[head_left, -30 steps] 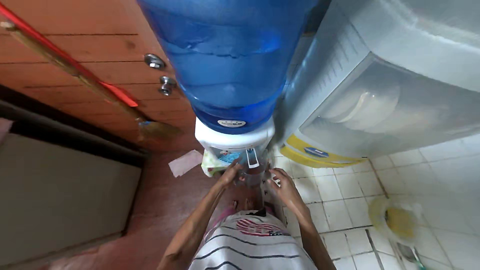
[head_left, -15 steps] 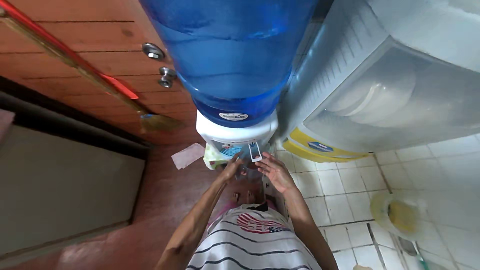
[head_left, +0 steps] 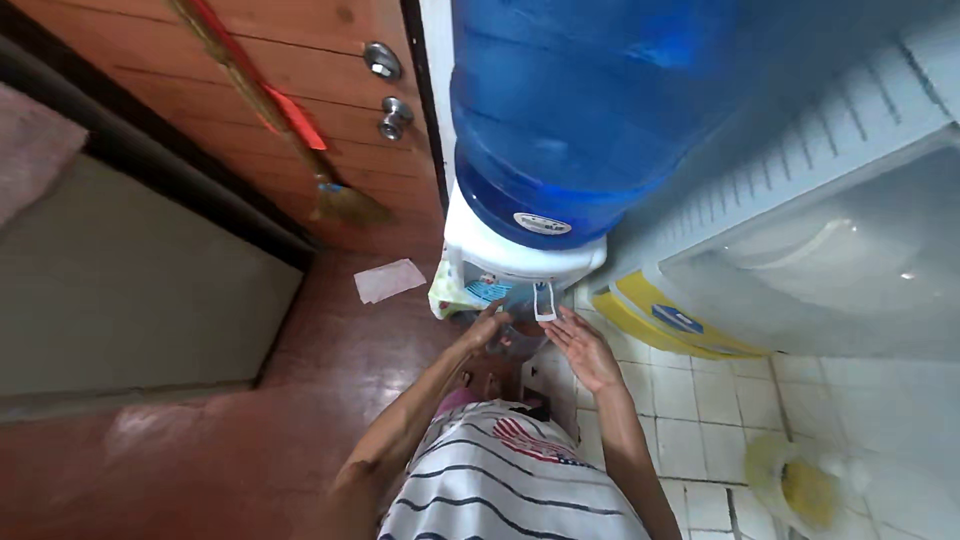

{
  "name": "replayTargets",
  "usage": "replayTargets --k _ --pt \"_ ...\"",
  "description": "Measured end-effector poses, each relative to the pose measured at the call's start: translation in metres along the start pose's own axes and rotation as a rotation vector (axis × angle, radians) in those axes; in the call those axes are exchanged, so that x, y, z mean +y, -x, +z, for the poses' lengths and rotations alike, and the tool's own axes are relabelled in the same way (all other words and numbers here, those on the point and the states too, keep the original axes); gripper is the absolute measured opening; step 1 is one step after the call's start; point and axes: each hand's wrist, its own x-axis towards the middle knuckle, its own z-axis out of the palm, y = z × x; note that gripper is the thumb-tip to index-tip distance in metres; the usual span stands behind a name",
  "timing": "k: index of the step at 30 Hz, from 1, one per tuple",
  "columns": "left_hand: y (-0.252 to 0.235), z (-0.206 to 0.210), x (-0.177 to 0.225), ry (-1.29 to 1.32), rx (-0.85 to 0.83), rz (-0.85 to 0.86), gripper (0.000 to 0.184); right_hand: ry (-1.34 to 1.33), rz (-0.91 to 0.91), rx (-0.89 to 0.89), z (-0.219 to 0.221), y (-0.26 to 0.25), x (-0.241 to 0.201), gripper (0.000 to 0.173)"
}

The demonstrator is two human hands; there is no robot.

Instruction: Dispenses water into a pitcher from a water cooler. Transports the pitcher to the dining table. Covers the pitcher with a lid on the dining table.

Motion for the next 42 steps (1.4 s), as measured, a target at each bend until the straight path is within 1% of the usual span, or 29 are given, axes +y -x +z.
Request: replayTargets --k 11,20,26,42 --pt "0.000 -0.002 -0.003 0.025 -0.020 0.019 0.062 0.007 0.006 0.043 0.003 0.002 -0.001 0.038" --pt "-0.002 -0.003 -0.004 0.030 -0.021 0.016 0.062 -0.009 0.028 0.041 0.004 0.002 -0.006 0.037" --pt "-0.002 -0.004 -0.006 0.037 -0.021 0.013 0.065 -0.012 0.021 0.026 0.003 0.004 -0.009 0.038" --pt "-0.003 -0.005 -0.008 -0.007 0.003 0.017 0.060 -0.011 0.005 -0.004 -0.001 0.002 -0.012 0.037"
